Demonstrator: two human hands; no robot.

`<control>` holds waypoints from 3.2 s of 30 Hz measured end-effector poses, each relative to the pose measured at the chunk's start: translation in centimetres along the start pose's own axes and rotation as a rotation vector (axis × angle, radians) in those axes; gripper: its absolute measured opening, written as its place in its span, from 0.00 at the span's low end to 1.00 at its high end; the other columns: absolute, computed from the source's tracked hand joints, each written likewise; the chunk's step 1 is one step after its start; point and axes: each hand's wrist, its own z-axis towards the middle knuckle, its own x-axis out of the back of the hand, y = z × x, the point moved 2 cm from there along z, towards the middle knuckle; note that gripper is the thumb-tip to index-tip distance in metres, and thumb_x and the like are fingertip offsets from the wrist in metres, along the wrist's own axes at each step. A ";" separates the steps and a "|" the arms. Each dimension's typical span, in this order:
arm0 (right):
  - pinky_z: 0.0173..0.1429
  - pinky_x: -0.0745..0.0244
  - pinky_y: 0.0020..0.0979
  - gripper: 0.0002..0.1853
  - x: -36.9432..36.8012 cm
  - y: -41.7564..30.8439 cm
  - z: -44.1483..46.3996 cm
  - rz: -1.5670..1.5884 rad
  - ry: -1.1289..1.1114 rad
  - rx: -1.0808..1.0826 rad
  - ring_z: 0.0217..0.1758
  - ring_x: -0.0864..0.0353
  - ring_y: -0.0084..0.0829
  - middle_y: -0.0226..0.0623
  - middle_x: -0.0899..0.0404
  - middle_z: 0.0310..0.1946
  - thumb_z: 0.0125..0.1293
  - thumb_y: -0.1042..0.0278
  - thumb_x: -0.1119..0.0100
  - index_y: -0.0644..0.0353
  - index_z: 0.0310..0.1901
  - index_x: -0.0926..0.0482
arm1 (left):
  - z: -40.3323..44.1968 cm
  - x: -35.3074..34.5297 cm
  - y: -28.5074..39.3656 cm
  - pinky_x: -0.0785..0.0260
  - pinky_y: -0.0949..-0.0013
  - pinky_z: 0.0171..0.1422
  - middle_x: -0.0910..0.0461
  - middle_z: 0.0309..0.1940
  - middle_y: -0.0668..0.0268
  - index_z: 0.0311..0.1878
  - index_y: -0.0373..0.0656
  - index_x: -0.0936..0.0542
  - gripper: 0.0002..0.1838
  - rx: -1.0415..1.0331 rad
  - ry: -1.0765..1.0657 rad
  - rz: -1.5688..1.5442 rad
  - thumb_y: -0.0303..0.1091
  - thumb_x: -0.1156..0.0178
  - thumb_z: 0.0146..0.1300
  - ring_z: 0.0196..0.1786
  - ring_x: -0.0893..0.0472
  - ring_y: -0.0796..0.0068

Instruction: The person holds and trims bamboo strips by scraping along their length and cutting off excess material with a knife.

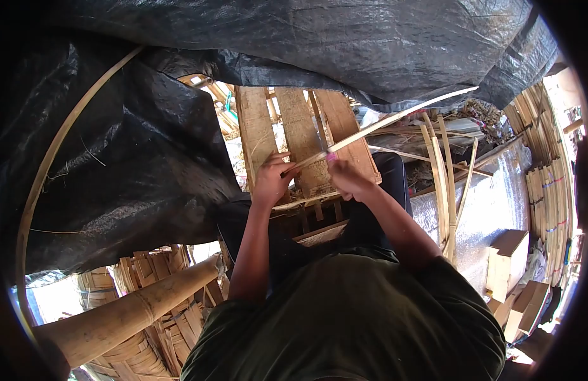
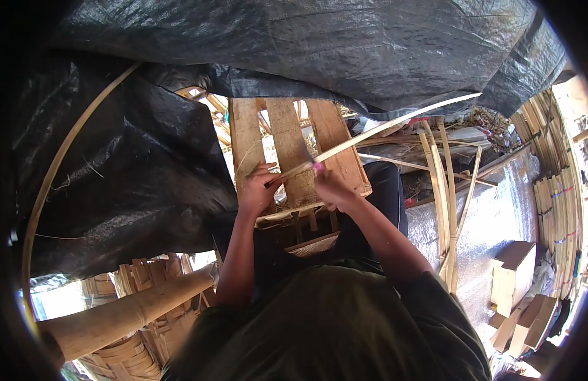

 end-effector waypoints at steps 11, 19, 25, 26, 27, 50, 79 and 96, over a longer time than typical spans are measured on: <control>0.43 0.25 0.45 0.24 2.7 -8.2 -2.2 -0.300 0.409 -0.182 0.38 0.15 0.50 0.54 0.17 0.32 0.79 0.50 0.56 0.66 0.41 0.20 | 0.3 0.5 0.9 0.24 0.61 0.55 0.14 0.42 0.61 0.39 0.41 0.11 0.11 0.079 -0.009 0.011 0.37 0.27 0.59 0.50 0.16 0.61; 0.40 0.23 0.44 0.14 0.9 -9.7 -0.8 -0.337 0.273 0.086 0.36 0.14 0.50 0.53 0.17 0.32 0.71 0.63 0.43 0.63 0.51 0.23 | 0.4 1.0 2.1 0.32 0.59 0.55 0.19 0.27 0.69 0.36 0.47 0.11 0.08 -0.087 0.070 0.201 0.36 0.25 0.53 0.37 0.19 0.67; 0.45 0.19 0.48 0.19 -5.5 -14.2 7.0 -0.471 0.155 0.432 0.41 0.14 0.54 0.53 0.15 0.36 0.59 0.65 0.32 0.63 0.50 0.21 | 0.3 0.5 1.6 0.28 0.60 0.47 0.18 0.27 0.66 0.36 0.45 0.11 0.08 -0.096 0.023 0.190 0.33 0.25 0.52 0.37 0.18 0.64; 0.45 0.19 0.48 0.19 -6.3 -13.7 8.3 -0.466 0.154 0.445 0.41 0.14 0.54 0.53 0.15 0.36 0.59 0.65 0.32 0.63 0.50 0.21 | 0.3 0.4 1.6 0.27 0.60 0.45 0.17 0.29 0.65 0.36 0.44 0.11 0.08 -0.127 0.069 0.161 0.32 0.25 0.52 0.38 0.17 0.64; 0.45 0.18 0.48 0.17 -7.3 -13.1 9.6 -0.541 0.088 0.402 0.43 0.14 0.55 0.55 0.16 0.37 0.58 0.67 0.33 0.64 0.48 0.21 | 0.3 0.4 1.7 0.26 0.61 0.44 0.15 0.30 0.64 0.36 0.44 0.11 0.07 -0.157 0.114 0.132 0.31 0.25 0.52 0.38 0.17 0.63; 0.41 0.18 0.45 0.17 0.4 -14.1 3.5 -0.588 0.275 0.201 0.35 0.14 0.52 0.54 0.17 0.30 0.61 0.61 0.31 0.71 0.37 0.20 | 0.6 0.3 1.5 0.29 0.59 0.40 0.20 0.23 0.62 0.32 0.41 0.13 0.08 -0.188 0.132 0.135 0.34 0.26 0.54 0.31 0.20 0.61; 0.39 0.28 0.59 0.13 4.2 -5.1 -3.8 -0.429 0.676 0.222 0.35 0.21 0.66 0.63 0.21 0.29 0.76 0.65 0.52 0.68 0.37 0.27 | 0.7 -0.1 1.8 0.30 0.56 0.48 0.19 0.32 0.59 0.34 0.41 0.17 0.07 0.104 0.079 0.194 0.33 0.30 0.59 0.39 0.20 0.53; 0.50 0.21 0.53 0.29 7.3 -4.7 -2.8 -0.509 0.630 -0.197 0.44 0.16 0.63 0.62 0.16 0.36 0.77 0.48 0.58 0.67 0.36 0.16 | 0.7 -0.3 1.1 0.30 0.53 0.47 0.20 0.34 0.54 0.33 0.39 0.20 0.07 0.063 0.059 0.234 0.31 0.31 0.60 0.41 0.21 0.48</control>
